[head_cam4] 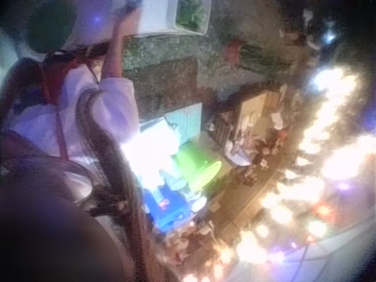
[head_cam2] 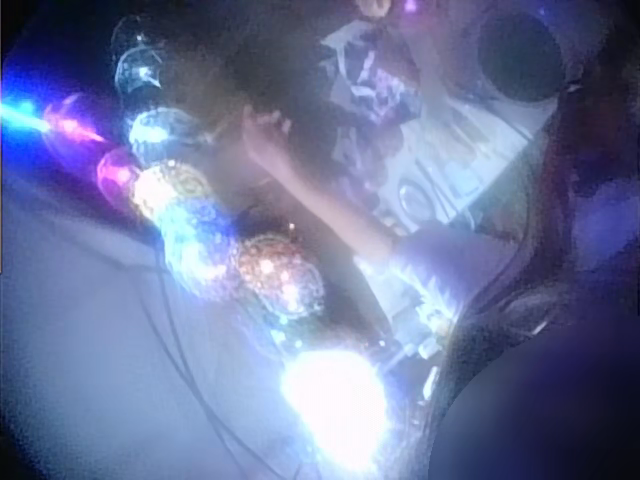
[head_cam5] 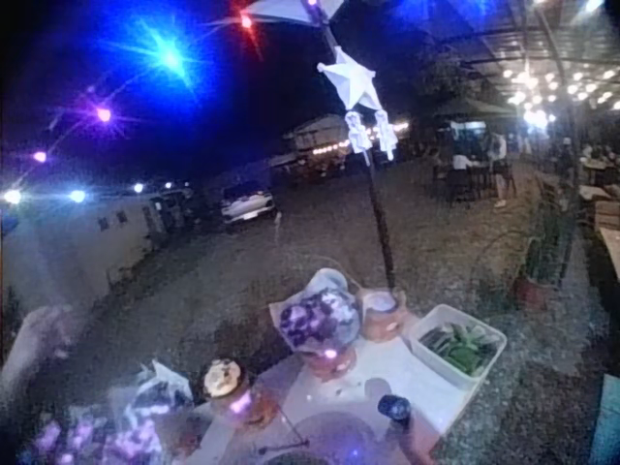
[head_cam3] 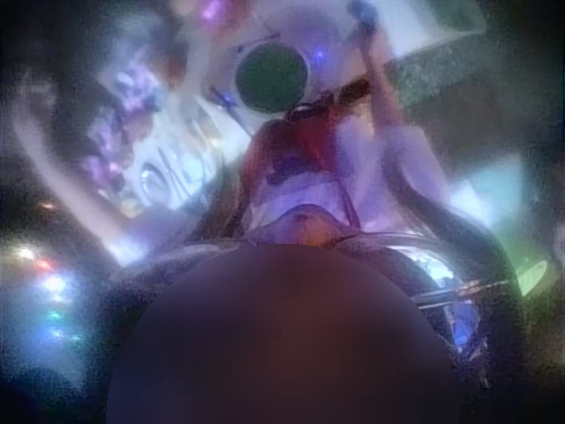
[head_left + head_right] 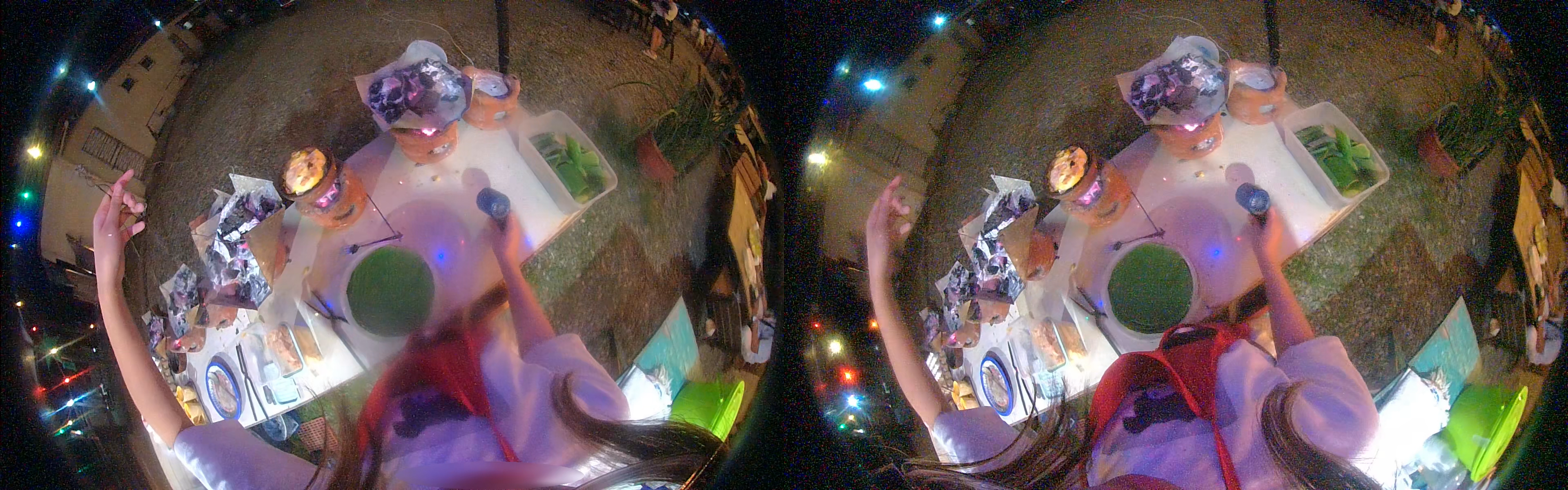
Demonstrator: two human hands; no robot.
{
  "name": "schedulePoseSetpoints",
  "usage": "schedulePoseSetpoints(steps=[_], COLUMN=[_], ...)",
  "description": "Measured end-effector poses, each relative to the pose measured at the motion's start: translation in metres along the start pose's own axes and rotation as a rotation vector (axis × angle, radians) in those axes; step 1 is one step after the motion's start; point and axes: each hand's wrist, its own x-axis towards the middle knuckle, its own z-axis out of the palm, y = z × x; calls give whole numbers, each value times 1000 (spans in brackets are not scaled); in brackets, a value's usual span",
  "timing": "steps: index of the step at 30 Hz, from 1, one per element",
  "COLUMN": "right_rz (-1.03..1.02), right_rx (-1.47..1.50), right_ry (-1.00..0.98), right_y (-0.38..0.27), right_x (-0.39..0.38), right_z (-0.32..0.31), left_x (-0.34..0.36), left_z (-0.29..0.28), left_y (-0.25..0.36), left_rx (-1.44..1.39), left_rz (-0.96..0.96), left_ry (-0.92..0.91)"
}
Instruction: The person prepares food at an outdoor stall at night. They use tongs to handle foil-wrapped items, place a green leaf on top, and add a yellow substance from a container using a spoon.
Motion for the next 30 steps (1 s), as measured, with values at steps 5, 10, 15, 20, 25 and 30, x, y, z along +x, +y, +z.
schedulePoseSetpoints(steps=[5,10,15,20,25,30], right_rz=[-16,170,-35,-83,-18,-31], right_rx=[64,667,366,356,113,-44], right_ry=[-125,-351,-457,-437,-472,-469], right_y=[5,16,29,22,-9,-34], right_x=[-18,-36,-41,-35,-38,-38], right_z=[13,23,19,21,10,-8], left_x=[2,6,11,10,13,15], left_z=[3,3,2,8,11,13], left_y=[-3,-8,-13,-15,-12,-11], left_rx=[-14,-47,-55,5,-93,-61], left_rz=[-5,7,-9,44,-13,7], left_ry=[-21,-67,-79,-49,-86,-46])
